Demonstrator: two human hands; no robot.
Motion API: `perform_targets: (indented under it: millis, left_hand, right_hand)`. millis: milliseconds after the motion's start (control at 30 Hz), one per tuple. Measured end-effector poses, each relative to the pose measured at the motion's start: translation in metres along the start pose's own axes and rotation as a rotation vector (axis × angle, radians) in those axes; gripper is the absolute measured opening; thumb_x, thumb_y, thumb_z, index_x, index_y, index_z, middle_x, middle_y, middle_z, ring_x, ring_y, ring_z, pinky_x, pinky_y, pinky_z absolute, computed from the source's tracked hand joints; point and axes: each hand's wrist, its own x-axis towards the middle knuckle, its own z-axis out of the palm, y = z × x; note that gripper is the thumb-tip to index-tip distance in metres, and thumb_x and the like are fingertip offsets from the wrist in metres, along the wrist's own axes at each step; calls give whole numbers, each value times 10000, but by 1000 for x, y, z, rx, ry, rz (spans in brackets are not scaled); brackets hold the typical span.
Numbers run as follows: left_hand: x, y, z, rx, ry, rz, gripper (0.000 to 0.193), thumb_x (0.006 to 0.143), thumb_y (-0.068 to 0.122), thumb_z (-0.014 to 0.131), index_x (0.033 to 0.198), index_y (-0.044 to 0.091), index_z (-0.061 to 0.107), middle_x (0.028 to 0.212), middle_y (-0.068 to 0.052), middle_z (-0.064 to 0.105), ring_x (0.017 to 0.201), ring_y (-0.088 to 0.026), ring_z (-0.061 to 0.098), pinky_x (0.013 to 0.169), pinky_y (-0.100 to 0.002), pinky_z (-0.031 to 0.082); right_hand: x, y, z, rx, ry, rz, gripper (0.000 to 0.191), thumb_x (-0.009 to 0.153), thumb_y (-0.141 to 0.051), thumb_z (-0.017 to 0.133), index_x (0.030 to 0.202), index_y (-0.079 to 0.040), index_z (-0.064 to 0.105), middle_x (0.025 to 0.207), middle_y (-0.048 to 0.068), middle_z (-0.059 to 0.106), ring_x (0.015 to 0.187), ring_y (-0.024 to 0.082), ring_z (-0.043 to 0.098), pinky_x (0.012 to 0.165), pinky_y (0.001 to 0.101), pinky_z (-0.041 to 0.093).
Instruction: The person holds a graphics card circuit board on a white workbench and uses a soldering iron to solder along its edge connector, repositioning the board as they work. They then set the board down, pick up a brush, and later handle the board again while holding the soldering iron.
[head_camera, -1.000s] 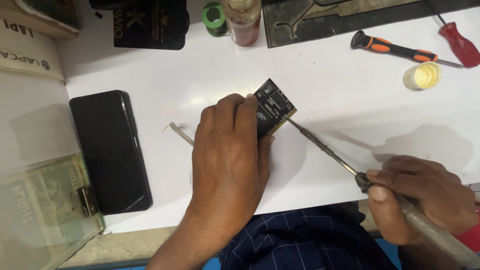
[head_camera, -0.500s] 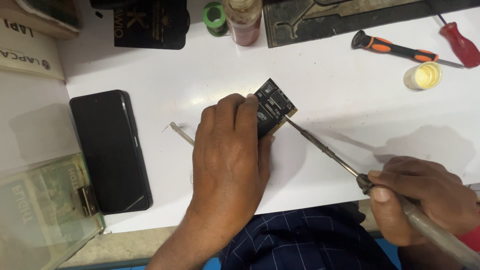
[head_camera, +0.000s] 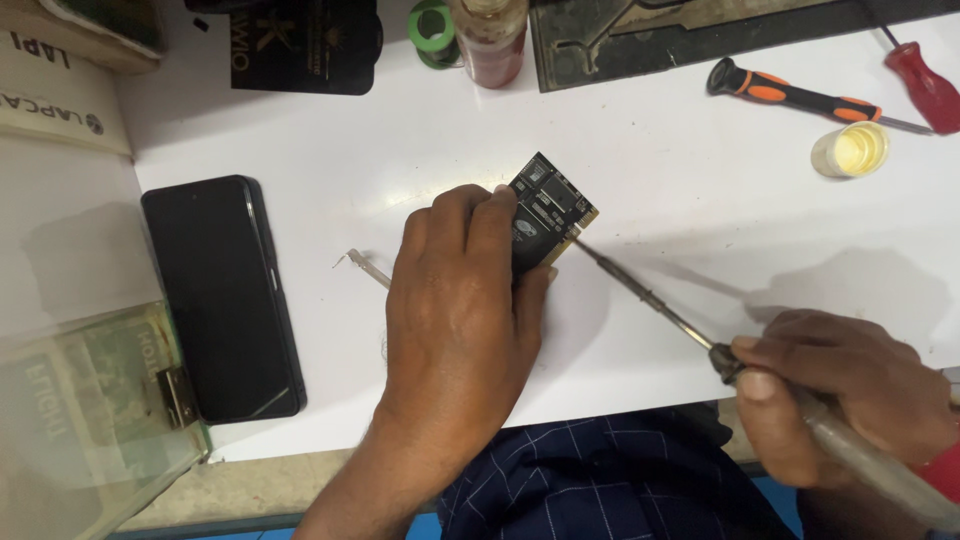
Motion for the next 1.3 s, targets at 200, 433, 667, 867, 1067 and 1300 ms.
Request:
perform_targets:
  millis: [200,433,667,867,1067,1300]
  left_hand:
    - [0,0,-1,9,12,12,513,790,42,824,1224,-122,605,1149,-238,599,1008,-325,597,789,-438,536]
    - [0,0,-1,-2,-10,-6,511,797,46,825,1230,-119,609,1130,-227,607,981,-311,600,765,-427,533]
    - [0,1,0,1,-7,-7,500,803,46,827,1225,-120,617,1132,-229,611,987,-311,606,763,-423,540]
    - [1,1,-1,9,-13,-5,509,787,48,830,1219,-120,619,1121,-230,610,983,-312,607,762,-425,540]
    - [1,0,0,14,-10,1,502,801,43,824,1223,-129,614,1133,-239,606,986,-308,609,747,-421,546]
    - [0,0,0,13,-8,0,504,803,53,825,1224,-127,615,1136,-237,608,990,-312,607,760,-421,549]
  right_hand:
    - [3,-8,4,60,75,-30,192,968,-199,721,991,-17,664,877,152,727,810,266,762,738,349,621]
    - [5,3,0,66,-17,-1,214,881,-171,712,932,35,685,793,173,717,746,292,752,678,391,607]
    - [-4,9,7,91,71,27,180,936,-147,716,936,26,669,821,174,715,725,255,761,664,353,624]
    - [-6,4,10,95,141,-80,193,1022,-147,718,951,15,640,873,180,719,831,271,764,777,359,635]
    - [1,0,6,91,81,10,174,951,-136,708,964,36,689,806,182,712,751,274,761,686,335,625]
    - [-3,4,6,111,80,79,195,898,-133,704,919,59,682,784,191,708,715,285,746,644,349,608]
